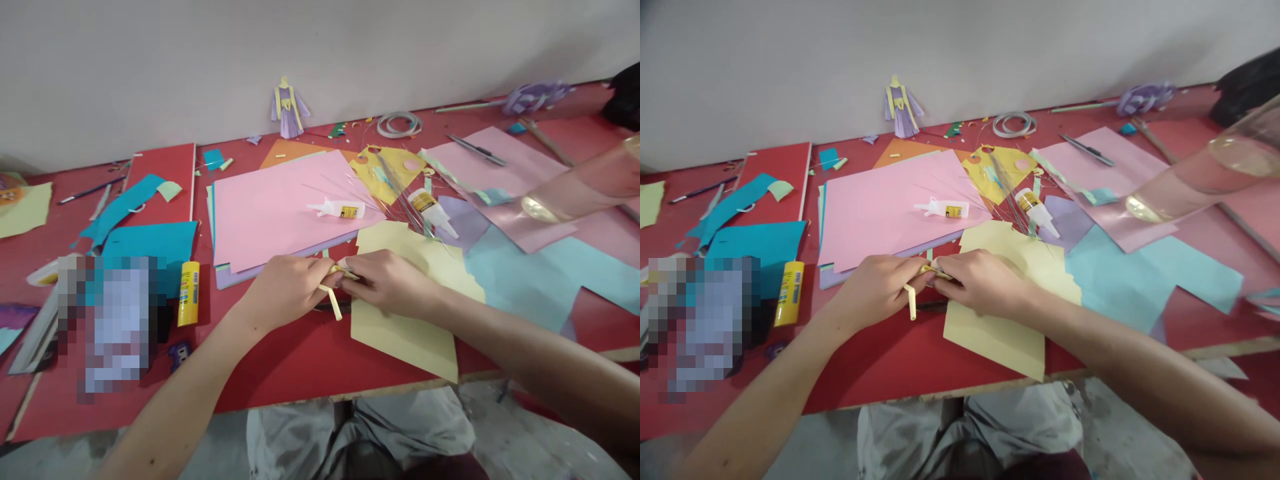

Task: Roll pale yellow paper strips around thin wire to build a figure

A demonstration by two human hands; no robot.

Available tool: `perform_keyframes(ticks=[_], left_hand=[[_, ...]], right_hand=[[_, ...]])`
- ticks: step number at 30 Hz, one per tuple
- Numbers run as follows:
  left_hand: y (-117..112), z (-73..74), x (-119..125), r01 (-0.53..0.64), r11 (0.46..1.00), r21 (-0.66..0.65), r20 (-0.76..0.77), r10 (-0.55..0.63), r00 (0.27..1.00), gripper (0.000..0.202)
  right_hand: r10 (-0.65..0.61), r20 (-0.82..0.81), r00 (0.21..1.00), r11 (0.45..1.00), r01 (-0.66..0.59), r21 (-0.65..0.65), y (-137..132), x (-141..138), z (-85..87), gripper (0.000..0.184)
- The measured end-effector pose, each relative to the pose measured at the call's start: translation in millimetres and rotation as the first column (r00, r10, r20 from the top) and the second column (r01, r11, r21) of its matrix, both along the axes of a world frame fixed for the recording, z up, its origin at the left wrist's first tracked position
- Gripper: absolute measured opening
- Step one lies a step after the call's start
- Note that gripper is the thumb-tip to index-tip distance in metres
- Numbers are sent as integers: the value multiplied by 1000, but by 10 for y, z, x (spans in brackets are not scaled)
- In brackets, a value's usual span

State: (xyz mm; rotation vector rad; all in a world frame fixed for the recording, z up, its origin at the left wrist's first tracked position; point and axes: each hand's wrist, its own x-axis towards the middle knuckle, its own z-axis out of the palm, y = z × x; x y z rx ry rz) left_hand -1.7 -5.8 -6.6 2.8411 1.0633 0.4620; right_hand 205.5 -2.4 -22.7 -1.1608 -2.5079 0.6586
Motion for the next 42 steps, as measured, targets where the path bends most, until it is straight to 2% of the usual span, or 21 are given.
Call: perform_keyframes(ticks=[21, 42], left_hand=[[12, 3, -3, 1, 999, -38, 5, -1, 1000, 32], [7, 20, -5, -5, 1000, -27, -46, 4, 999, 32]], right_hand=[[33, 0, 999, 998, -33, 60, 3, -1, 14, 24], [8, 39, 999, 999, -9, 31, 5, 3, 3, 24]])
